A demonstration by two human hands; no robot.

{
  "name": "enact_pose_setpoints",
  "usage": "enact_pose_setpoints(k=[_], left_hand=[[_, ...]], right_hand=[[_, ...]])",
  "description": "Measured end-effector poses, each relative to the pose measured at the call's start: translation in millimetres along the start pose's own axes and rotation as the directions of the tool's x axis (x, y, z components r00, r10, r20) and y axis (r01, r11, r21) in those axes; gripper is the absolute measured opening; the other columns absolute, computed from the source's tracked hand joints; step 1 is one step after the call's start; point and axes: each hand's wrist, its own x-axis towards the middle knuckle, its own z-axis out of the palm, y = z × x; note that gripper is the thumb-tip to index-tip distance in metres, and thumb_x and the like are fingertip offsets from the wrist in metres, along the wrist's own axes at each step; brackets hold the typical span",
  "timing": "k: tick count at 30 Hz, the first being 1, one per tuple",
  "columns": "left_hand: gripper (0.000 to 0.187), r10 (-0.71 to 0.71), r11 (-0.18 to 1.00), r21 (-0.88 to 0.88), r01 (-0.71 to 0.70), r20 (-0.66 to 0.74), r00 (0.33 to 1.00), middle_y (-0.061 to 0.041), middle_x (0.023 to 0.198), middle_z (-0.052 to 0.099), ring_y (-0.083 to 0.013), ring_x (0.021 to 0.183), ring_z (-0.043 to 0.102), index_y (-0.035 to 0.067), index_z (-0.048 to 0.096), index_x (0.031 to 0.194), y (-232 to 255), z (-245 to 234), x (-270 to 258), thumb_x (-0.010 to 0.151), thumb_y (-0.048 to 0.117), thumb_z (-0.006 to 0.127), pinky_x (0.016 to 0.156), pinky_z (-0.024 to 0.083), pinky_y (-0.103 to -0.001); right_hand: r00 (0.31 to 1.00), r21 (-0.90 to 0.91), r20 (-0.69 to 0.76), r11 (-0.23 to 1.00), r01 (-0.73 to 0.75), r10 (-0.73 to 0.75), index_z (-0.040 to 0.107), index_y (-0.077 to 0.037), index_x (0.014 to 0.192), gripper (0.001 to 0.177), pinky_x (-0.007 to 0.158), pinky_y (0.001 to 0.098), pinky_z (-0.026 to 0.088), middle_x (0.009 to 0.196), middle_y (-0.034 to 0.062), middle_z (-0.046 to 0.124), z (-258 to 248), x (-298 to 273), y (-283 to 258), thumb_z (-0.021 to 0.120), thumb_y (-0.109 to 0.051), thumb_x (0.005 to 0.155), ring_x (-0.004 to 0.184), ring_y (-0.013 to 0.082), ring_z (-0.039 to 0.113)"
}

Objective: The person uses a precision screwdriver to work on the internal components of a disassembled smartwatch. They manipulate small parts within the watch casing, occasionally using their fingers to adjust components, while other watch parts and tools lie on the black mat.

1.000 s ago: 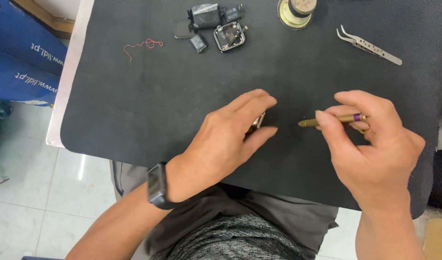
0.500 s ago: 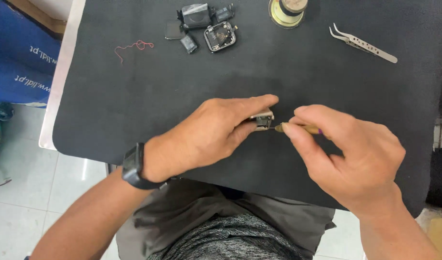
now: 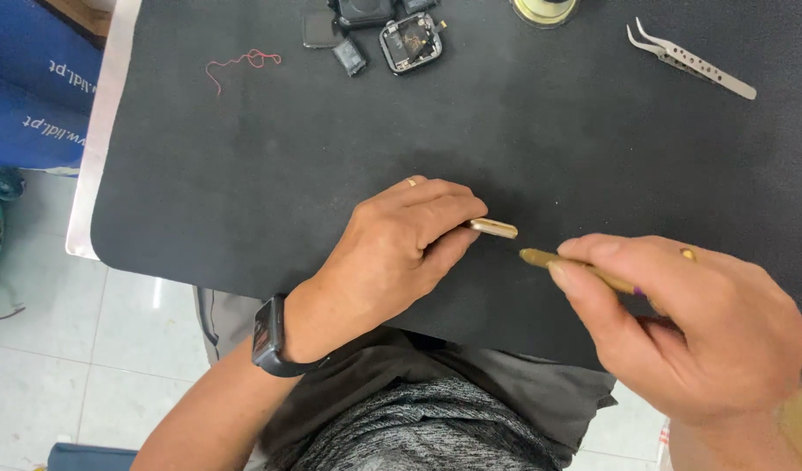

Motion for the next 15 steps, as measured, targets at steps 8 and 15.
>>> enact_pose_setpoints(k=[8, 15], left_hand=[[0.012, 0.045, 0.99, 0.135, -0.038, -0.047, 0.998, -0.009, 0.104, 0.071, -0.0249, 0.076, 0.058, 0.001, 0.069, 0.109, 1, 3, -4, 0.098, -0.002, 0.071, 0.075, 0.052, -0.035], [0.013, 0.024, 0.986, 0.164, -0.011, -0.076, 0.997, -0.007, 0.102, 0.071, -0.0248, 0.075, 0.057, 0.003, 0.067, 0.109, 2, 6, -4, 0.097, -0.002, 0.069, 0.072, 0.052, -0.036]], right_hand=[[0.929, -0.029, -0.236, 0.958, 0.287, -0.285, 0.069, -0.001, 0.073, 0.027, 0.058, 0.0276, 0.049, 0.074, 0.004, 0.074, 21, -1, 3, 0.084, 0.0, 0.096, 0.069, 0.0186, 0.071], [0.891, 0.005, -0.267, 0.924, 0.383, -0.368, 0.066, 0.004, 0.078, 0.025, 0.064, 0.0352, 0.059, 0.076, 0.011, 0.074, 31, -1, 13, 0.087, 0.003, 0.092, 0.071, 0.0239, 0.074]])
